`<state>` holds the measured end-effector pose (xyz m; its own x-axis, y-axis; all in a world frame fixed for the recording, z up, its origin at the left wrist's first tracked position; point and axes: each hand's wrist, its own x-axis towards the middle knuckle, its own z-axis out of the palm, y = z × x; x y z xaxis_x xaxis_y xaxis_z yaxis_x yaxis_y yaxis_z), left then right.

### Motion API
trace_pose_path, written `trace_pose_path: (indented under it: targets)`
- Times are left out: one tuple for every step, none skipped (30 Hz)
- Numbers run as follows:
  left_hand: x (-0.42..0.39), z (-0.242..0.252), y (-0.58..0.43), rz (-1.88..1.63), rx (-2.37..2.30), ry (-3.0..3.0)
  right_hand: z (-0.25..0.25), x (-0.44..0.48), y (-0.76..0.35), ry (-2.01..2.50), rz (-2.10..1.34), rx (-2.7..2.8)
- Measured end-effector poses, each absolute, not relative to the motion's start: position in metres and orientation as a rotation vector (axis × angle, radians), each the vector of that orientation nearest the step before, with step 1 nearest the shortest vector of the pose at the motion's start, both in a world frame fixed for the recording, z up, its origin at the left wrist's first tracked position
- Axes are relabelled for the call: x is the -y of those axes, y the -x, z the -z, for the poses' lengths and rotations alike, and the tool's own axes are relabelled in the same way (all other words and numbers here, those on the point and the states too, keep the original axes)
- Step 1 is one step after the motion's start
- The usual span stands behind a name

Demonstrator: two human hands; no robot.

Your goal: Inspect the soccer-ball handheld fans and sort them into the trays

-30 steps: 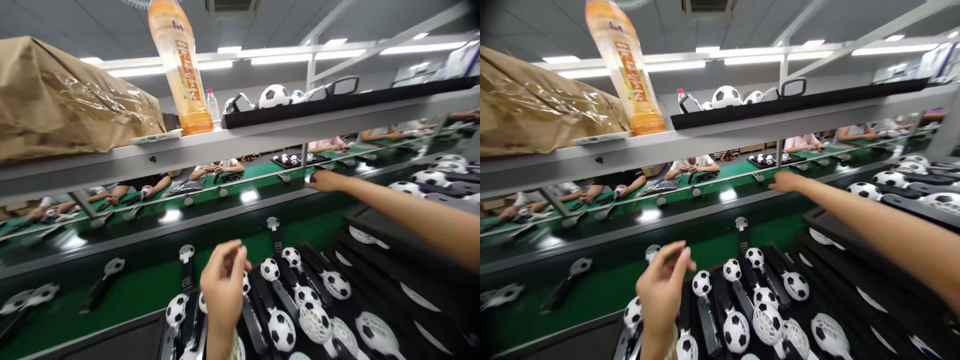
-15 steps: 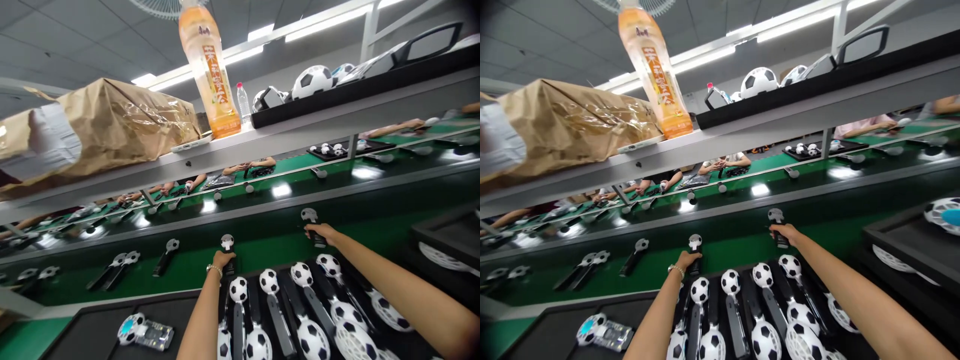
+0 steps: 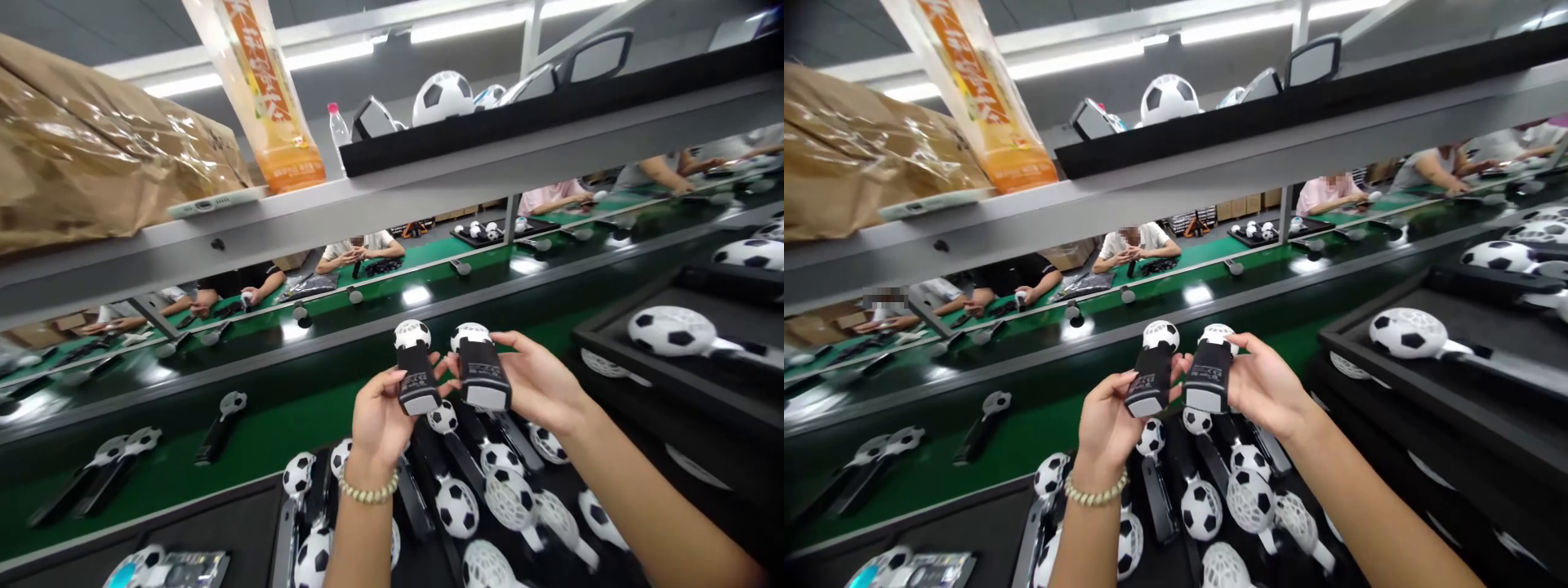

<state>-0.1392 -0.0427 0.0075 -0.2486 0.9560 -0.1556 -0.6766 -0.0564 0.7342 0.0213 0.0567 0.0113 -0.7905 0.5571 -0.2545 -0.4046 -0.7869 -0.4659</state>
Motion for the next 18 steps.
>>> trace_pose_path:
  targets:
    - [0.048,-0.01,0.131,-1.66,-0.824,-0.41,-0.012,-0.052,-0.025,0.506,-2.51,0.551]
    - [0.052,-0.011,0.124,-1.687,-0.813,-0.376,-0.011,-0.049,-0.027,0.504,-2.511,0.565]
    - [0.055,-0.011,0.119,-1.711,-0.816,-0.348,-0.01,-0.046,-0.03,0.513,-2.512,0.577]
    - [0.058,-0.012,0.115,-1.73,-0.831,-0.331,-0.01,-0.044,-0.031,0.52,-2.514,0.587]
    - [0.06,-0.012,0.112,-1.742,-0.848,-0.32,-0.01,-0.043,-0.033,0.522,-2.52,0.595]
    - [0.061,-0.013,0.11,-1.751,-0.864,-0.316,-0.01,-0.041,-0.033,0.518,-2.527,0.603]
    - [0.063,-0.014,0.109,-1.756,-0.876,-0.318,-0.01,-0.04,-0.034,0.509,-2.538,0.607]
    - [0.064,-0.014,0.108,-1.76,-0.884,-0.325,-0.011,-0.039,-0.034,0.493,-2.551,0.607]
    - [0.065,-0.015,0.108,-1.765,-0.89,-0.334,-0.012,-0.038,-0.034,0.475,-2.566,0.605]
    - [0.066,-0.016,0.107,-1.765,-0.894,-0.346,-0.013,-0.037,-0.035,0.456,-2.58,0.606]
    - [0.067,-0.016,0.107,-1.762,-0.897,-0.357,-0.014,-0.036,-0.035,0.437,-2.586,0.611]
    - [0.067,-0.017,0.106,-1.759,-0.901,-0.367,-0.015,-0.036,-0.035,0.418,-2.587,0.619]
    - [0.067,-0.018,0.105,-1.759,-0.911,-0.371,-0.016,-0.036,-0.035,0.404,-2.583,0.63]
    - [0.067,-0.018,0.105,-1.759,-0.923,-0.371,-0.016,-0.036,-0.036,0.398,-2.58,0.641]
    - [0.067,-0.018,0.104,-1.758,-0.933,-0.369,-0.017,-0.036,-0.036,0.4,-2.576,0.647]
    - [0.067,-0.018,0.104,-1.754,-0.938,-0.37,-0.017,-0.036,-0.036,0.411,-2.576,0.65]
    - [0.067,-0.018,0.104,-1.749,-0.938,-0.379,-0.018,-0.036,-0.036,0.427,-2.578,0.651]
    - [0.067,-0.017,0.104,-1.744,-0.932,-0.401,-0.018,-0.037,-0.036,0.441,-2.581,0.656]
